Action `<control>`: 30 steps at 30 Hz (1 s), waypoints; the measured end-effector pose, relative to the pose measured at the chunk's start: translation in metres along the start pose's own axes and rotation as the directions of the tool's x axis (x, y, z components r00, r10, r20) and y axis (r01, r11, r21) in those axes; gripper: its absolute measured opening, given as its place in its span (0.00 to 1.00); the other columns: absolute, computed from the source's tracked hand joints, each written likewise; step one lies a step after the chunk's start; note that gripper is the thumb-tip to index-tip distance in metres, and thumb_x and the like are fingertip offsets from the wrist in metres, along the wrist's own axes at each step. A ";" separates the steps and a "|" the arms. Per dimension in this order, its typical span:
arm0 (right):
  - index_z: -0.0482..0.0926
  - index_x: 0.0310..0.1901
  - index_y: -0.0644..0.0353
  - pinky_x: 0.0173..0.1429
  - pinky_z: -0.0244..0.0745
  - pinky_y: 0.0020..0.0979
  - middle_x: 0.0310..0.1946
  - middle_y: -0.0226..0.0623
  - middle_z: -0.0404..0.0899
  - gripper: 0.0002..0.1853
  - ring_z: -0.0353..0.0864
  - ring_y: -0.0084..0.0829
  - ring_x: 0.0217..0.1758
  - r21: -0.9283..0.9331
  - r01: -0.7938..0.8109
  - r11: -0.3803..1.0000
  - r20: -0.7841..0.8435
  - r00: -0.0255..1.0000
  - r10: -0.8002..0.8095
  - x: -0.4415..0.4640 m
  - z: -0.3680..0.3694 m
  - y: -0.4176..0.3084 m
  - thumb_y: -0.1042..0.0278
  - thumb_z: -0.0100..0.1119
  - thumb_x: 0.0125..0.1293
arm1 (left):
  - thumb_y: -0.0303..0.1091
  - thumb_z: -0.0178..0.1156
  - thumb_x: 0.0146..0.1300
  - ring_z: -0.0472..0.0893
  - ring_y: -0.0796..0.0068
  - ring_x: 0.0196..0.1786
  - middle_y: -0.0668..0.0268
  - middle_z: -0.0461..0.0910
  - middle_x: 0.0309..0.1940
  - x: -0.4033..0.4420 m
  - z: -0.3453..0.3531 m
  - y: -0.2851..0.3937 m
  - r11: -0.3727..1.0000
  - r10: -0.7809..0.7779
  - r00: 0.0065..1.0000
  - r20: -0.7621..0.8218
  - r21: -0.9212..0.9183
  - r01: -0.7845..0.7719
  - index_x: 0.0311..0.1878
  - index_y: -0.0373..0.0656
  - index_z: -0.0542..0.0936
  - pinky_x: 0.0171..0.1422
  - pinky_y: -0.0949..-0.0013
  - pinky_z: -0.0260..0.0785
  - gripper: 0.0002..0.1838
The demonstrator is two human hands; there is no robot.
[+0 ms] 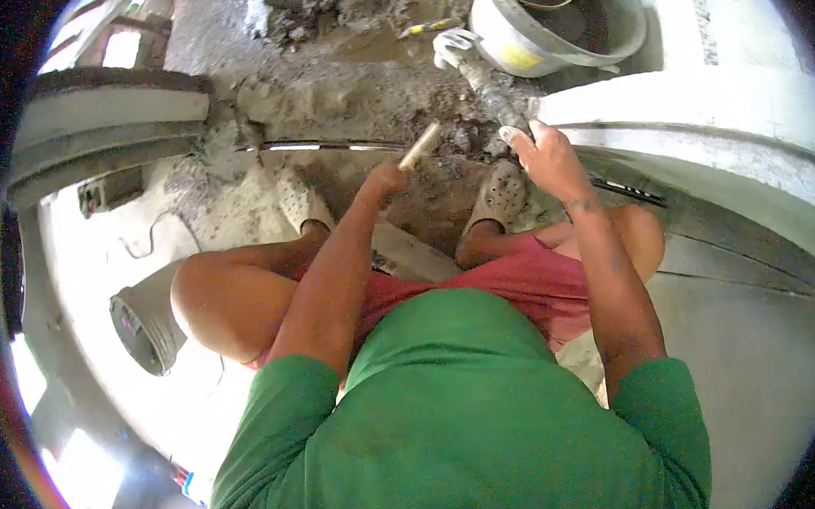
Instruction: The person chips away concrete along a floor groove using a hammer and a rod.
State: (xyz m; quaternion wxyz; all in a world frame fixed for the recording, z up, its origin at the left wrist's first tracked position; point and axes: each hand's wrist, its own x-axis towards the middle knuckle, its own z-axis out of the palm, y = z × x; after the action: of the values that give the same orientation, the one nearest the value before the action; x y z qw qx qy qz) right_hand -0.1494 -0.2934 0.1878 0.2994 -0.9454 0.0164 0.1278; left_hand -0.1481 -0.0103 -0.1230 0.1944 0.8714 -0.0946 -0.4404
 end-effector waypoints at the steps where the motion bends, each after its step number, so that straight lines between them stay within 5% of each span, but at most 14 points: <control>1: 0.77 0.38 0.71 0.39 0.70 0.45 0.24 0.51 0.74 0.27 0.75 0.48 0.30 0.074 -0.095 0.993 0.004 0.995 0.095 -0.003 0.004 -0.002 0.46 0.57 0.70 | 0.60 0.50 0.70 0.85 0.47 0.47 0.46 0.85 0.42 -0.035 -0.020 -0.003 0.997 -0.050 0.997 -0.057 -0.060 0.046 0.46 0.34 0.84 0.51 0.47 0.75 0.32; 4: 0.75 0.35 0.62 0.22 0.61 0.29 0.19 0.25 0.68 0.21 0.65 0.19 0.18 0.346 -0.294 0.891 0.160 0.954 0.253 -0.008 0.014 0.009 0.48 0.57 0.72 | 0.62 0.50 0.70 0.86 0.54 0.36 0.48 0.84 0.33 -0.074 -0.056 -0.006 0.931 -0.256 0.965 -0.065 -0.285 0.228 0.42 0.35 0.84 0.40 0.50 0.76 0.33; 5: 0.77 0.36 0.67 0.34 0.67 0.38 0.24 0.41 0.74 0.27 0.74 0.35 0.27 0.300 -0.310 0.902 0.153 0.949 0.275 -0.005 0.026 0.026 0.43 0.55 0.71 | 0.62 0.51 0.70 0.84 0.57 0.31 0.50 0.82 0.29 -0.070 -0.055 -0.029 0.840 -0.254 0.965 -0.061 -0.509 0.189 0.39 0.35 0.83 0.36 0.51 0.74 0.33; 7: 0.77 0.36 0.69 0.37 0.71 0.40 0.25 0.44 0.76 0.29 0.77 0.37 0.28 0.322 -0.337 0.885 0.163 0.940 0.298 -0.005 0.033 0.036 0.41 0.54 0.70 | 0.62 0.52 0.71 0.81 0.60 0.26 0.52 0.80 0.25 -0.062 -0.066 -0.036 0.698 -0.236 0.970 -0.052 -0.704 0.131 0.37 0.35 0.82 0.31 0.52 0.72 0.33; 9: 0.77 0.37 0.70 0.40 0.75 0.42 0.25 0.48 0.78 0.32 0.81 0.40 0.30 0.352 -0.359 0.864 0.178 0.932 0.315 -0.005 0.036 0.037 0.39 0.54 0.69 | 0.58 0.54 0.72 0.77 0.60 0.23 0.54 0.78 0.22 -0.077 -0.111 -0.004 0.914 -0.178 0.981 -0.074 -0.381 0.137 0.34 0.34 0.80 0.29 0.52 0.68 0.30; 12: 0.76 0.34 0.69 0.33 0.73 0.39 0.22 0.41 0.75 0.30 0.77 0.33 0.25 0.408 -0.431 0.805 0.213 0.902 0.375 -0.008 0.024 0.021 0.41 0.55 0.70 | 0.58 0.51 0.73 0.77 0.62 0.23 0.54 0.77 0.22 -0.078 -0.126 0.029 0.843 -0.205 0.968 -0.148 -0.529 0.098 0.32 0.34 0.79 0.29 0.52 0.68 0.31; 14: 0.75 0.33 0.68 0.30 0.72 0.37 0.21 0.38 0.74 0.29 0.75 0.29 0.23 0.432 -0.458 0.777 0.211 0.889 0.407 -0.008 0.020 0.020 0.42 0.55 0.70 | 0.59 0.49 0.73 0.83 0.54 0.29 0.50 0.82 0.28 -0.062 -0.130 0.046 0.862 -0.225 0.968 -0.110 -0.486 0.145 0.36 0.33 0.81 0.35 0.48 0.73 0.32; 16: 0.75 0.33 0.68 0.30 0.72 0.36 0.21 0.38 0.75 0.29 0.75 0.30 0.22 0.457 -0.416 0.786 0.169 0.908 0.383 -0.002 0.018 0.025 0.42 0.54 0.70 | 0.59 0.49 0.72 0.85 0.44 0.40 0.44 0.84 0.37 -0.026 -0.121 0.044 0.998 -0.030 0.978 -0.206 -0.055 0.019 0.44 0.32 0.83 0.45 0.44 0.74 0.32; 17: 0.75 0.33 0.68 0.30 0.72 0.36 0.21 0.38 0.75 0.29 0.75 0.30 0.22 0.454 -0.425 0.783 0.168 0.904 0.393 0.002 0.014 0.027 0.42 0.54 0.70 | 0.59 0.49 0.72 0.85 0.44 0.40 0.44 0.84 0.37 -0.018 -0.119 0.044 0.998 -0.023 0.980 -0.197 -0.055 0.012 0.44 0.32 0.83 0.45 0.44 0.74 0.32; 19: 0.76 0.35 0.69 0.30 0.72 0.37 0.21 0.38 0.74 0.27 0.74 0.30 0.22 0.383 -0.334 0.861 0.122 0.942 0.312 0.016 -0.006 0.016 0.44 0.54 0.70 | 0.55 0.50 0.71 0.82 0.38 0.49 0.42 0.83 0.46 -0.020 -0.127 0.056 0.990 -0.133 0.975 -0.178 -0.078 0.121 0.51 0.35 0.82 0.54 0.44 0.72 0.29; 23: 0.77 0.36 0.70 0.33 0.74 0.39 0.22 0.44 0.76 0.27 0.78 0.37 0.25 0.372 -0.253 0.893 0.068 0.967 0.246 0.048 -0.036 -0.019 0.46 0.54 0.71 | 0.53 0.49 0.71 0.79 0.41 0.57 0.43 0.81 0.52 -0.026 -0.138 0.060 0.979 -0.178 0.952 -0.247 -0.140 0.147 0.50 0.36 0.83 0.62 0.47 0.70 0.28; 26: 0.79 0.41 0.68 0.39 0.77 0.44 0.28 0.51 0.80 0.25 0.83 0.47 0.32 0.122 0.164 0.979 -0.121 0.981 -0.150 0.077 -0.032 -0.013 0.48 0.53 0.72 | 0.54 0.50 0.70 0.80 0.43 0.57 0.42 0.81 0.52 0.000 -0.113 0.034 0.991 -0.086 0.954 -0.287 -0.119 0.054 0.50 0.35 0.83 0.61 0.48 0.71 0.28; 29: 0.81 0.50 0.61 0.47 0.79 0.50 0.43 0.54 0.82 0.18 0.85 0.52 0.41 0.132 -0.182 0.974 -0.047 0.981 0.189 0.095 -0.025 -0.037 0.54 0.51 0.74 | 0.54 0.51 0.69 0.80 0.45 0.58 0.44 0.81 0.53 -0.027 -0.138 0.065 0.986 -0.152 0.965 -0.214 -0.100 0.133 0.51 0.38 0.84 0.61 0.50 0.72 0.27; 30: 0.81 0.50 0.61 0.47 0.79 0.50 0.43 0.54 0.82 0.18 0.85 0.52 0.41 0.128 -0.185 0.974 -0.039 0.981 0.192 0.096 -0.011 -0.033 0.54 0.51 0.74 | 0.54 0.51 0.69 0.80 0.45 0.58 0.44 0.81 0.53 -0.020 -0.135 0.060 0.985 -0.155 0.966 -0.207 -0.106 0.135 0.51 0.38 0.84 0.61 0.50 0.72 0.27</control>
State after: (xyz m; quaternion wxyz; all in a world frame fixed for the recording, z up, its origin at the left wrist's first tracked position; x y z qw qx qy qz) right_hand -0.0501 -0.2687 0.1910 0.3433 -0.9222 0.1215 0.1300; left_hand -0.0516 -0.0232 -0.0106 0.2102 0.9087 0.0112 -0.3606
